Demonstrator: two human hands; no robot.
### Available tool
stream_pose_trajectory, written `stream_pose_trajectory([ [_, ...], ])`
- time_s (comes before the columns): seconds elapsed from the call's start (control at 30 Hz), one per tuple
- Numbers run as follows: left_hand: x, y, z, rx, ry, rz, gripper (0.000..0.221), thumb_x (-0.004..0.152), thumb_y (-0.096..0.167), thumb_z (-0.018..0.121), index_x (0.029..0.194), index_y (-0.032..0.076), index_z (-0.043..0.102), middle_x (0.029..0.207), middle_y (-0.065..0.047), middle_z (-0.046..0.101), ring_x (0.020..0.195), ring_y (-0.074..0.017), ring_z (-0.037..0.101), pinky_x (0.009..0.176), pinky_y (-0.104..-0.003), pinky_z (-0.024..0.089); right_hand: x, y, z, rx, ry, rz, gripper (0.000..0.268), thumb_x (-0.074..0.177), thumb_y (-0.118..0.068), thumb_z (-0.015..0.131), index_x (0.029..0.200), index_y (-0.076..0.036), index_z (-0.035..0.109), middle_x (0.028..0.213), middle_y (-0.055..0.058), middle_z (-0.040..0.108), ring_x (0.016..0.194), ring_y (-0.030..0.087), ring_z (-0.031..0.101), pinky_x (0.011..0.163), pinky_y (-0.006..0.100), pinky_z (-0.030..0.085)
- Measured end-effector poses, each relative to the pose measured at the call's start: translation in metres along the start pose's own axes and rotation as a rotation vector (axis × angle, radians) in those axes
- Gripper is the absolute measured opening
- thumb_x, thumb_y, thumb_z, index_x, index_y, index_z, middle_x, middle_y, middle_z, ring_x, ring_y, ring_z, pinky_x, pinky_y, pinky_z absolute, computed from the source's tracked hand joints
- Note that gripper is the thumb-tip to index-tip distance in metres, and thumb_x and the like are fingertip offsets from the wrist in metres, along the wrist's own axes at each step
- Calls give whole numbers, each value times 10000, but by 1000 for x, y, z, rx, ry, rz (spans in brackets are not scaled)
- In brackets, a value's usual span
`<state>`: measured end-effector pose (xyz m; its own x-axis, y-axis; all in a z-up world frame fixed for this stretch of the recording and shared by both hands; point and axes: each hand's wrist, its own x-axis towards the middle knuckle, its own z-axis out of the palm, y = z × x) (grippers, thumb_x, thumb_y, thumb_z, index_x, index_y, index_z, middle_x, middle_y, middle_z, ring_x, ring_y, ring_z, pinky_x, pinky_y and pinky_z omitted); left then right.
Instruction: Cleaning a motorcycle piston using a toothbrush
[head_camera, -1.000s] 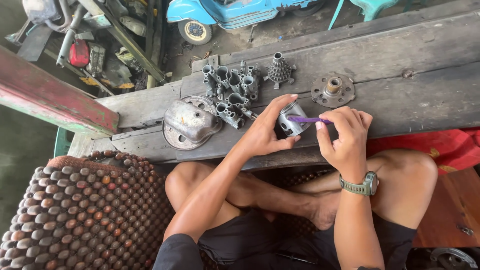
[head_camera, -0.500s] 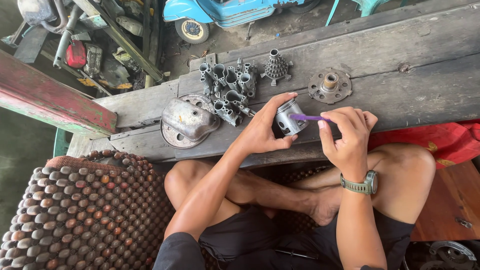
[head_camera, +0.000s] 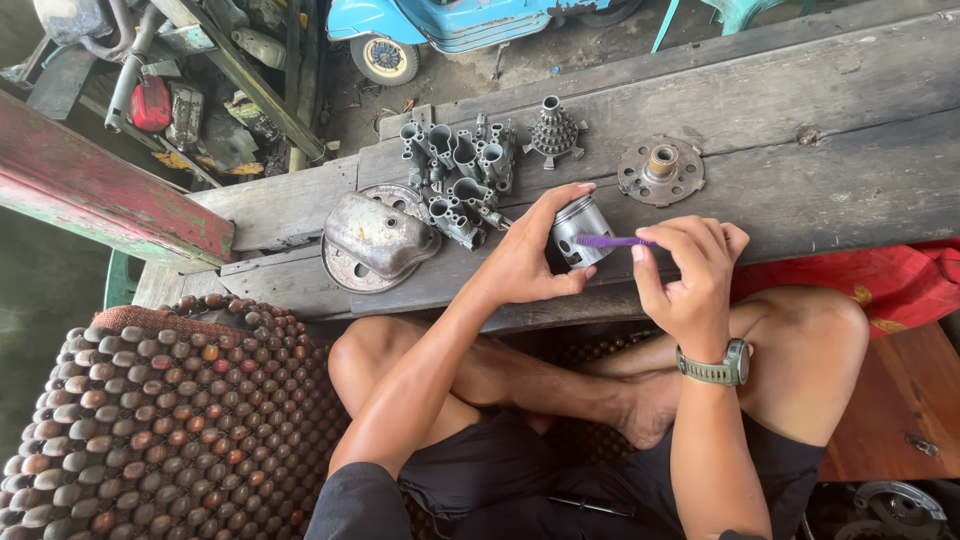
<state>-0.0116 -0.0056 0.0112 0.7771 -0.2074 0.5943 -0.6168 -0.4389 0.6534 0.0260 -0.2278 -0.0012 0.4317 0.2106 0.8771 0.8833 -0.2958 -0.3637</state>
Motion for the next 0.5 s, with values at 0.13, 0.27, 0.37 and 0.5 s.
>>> stream_pose_trajectory([
  [0.13,-2,-6,3,18,7,-4,873,715,261,862,1468,59,468,1432,-177,571,1317,-406,591,1095,-529,483,-2,4,0,-66,36,-5,73,1021,-107,702,1090,-89,717,955,49,656,863,270,605,911,401,298],
  [0.27,1,-11,1,47,7,-17,884,737,320,852,1487,73,453,1423,-154,584,1288,-399,610,1078,-523,498,3,4,1,-14,33,-11,49,1003,-124,708,1047,-109,722,932,26,660,850,258,605,905,393,306],
  [0.37,0,-14,1,54,-21,-44,899,756,364,836,1506,80,429,1407,-149,597,1272,-401,617,1066,-528,503,2,4,4,-55,70,-9,47,992,-118,710,1038,-112,718,914,21,654,831,256,606,896,391,318],
  [0.5,2,-18,-1,65,-30,-59,891,778,387,816,1509,78,412,1383,-157,613,1248,-415,625,1044,-546,511,4,8,14,-121,122,5,59,951,-120,719,1007,-130,703,871,3,635,787,246,610,862,389,341],
])
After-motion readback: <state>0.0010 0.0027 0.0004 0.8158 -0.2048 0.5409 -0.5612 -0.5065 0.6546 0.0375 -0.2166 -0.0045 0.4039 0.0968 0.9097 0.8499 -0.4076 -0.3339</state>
